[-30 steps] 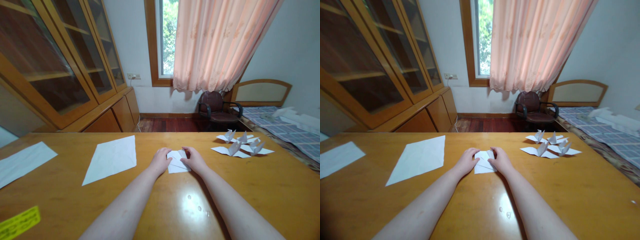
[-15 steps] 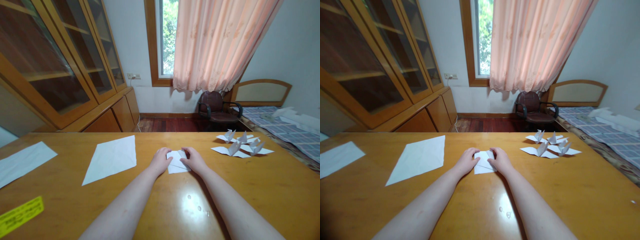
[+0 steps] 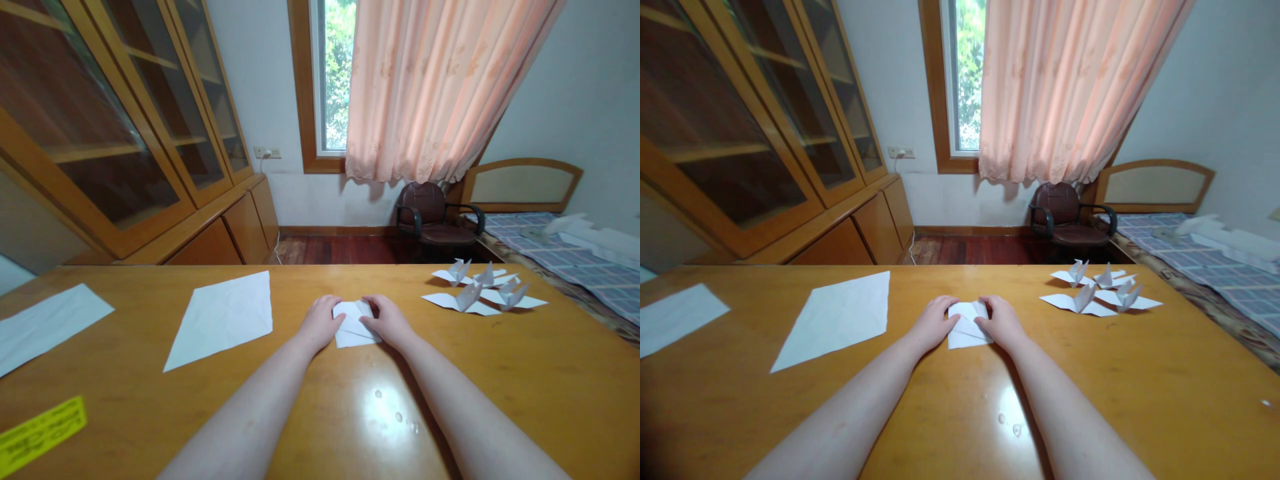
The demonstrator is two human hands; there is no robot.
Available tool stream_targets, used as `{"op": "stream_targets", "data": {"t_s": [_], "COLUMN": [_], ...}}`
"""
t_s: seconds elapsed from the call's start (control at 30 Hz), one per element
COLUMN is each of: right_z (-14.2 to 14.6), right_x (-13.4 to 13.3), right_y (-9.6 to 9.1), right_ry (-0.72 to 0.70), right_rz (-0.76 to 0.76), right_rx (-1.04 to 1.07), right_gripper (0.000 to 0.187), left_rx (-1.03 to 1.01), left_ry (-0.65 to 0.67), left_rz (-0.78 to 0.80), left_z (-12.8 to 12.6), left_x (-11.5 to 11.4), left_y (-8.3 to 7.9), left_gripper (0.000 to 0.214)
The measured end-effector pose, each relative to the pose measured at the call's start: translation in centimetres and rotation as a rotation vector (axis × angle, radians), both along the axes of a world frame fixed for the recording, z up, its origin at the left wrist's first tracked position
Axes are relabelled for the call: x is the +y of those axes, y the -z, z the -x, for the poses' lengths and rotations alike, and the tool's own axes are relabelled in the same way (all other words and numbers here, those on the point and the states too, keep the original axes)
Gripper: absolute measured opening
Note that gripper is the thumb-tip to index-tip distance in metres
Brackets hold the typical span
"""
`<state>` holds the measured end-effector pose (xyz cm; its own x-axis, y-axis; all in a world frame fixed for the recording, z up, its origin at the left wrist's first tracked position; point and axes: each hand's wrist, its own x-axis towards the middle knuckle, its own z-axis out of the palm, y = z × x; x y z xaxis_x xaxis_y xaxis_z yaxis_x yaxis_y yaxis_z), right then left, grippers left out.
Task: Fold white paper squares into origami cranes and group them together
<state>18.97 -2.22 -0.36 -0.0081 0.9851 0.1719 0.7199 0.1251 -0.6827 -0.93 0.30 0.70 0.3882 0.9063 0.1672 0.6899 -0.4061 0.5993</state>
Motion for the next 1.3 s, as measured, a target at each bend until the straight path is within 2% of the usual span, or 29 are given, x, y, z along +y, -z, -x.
{"op": "stream_targets", "data": {"t_s": [0.47, 0.73, 1.3], "right_z": [0.3, 0.3, 0.3], "right_x": [-0.3, -0.4, -0.3], "right_y": [-0.9, -1.0, -1.1], "right_ry": [-0.019, -0.026, -0.039], "right_rz": [0.014, 0.009, 0.037], "right_rx": [-0.027, -0.04, -0.061], "right_gripper": [0.034, 0.031, 0.043], "left_rx": [-0.025, -0.002, -0.007], "left_ry": [0.019, 0.03, 0.022], "left_rz": [-0.023, -0.017, 0.007], "left_z": [-0.1, -0.1, -0.1], "left_x": [0.0, 0.0, 0.0], "left_y": [0.0, -0.1, -0.2], "left_gripper": [0.026, 0.027, 0.026]}}
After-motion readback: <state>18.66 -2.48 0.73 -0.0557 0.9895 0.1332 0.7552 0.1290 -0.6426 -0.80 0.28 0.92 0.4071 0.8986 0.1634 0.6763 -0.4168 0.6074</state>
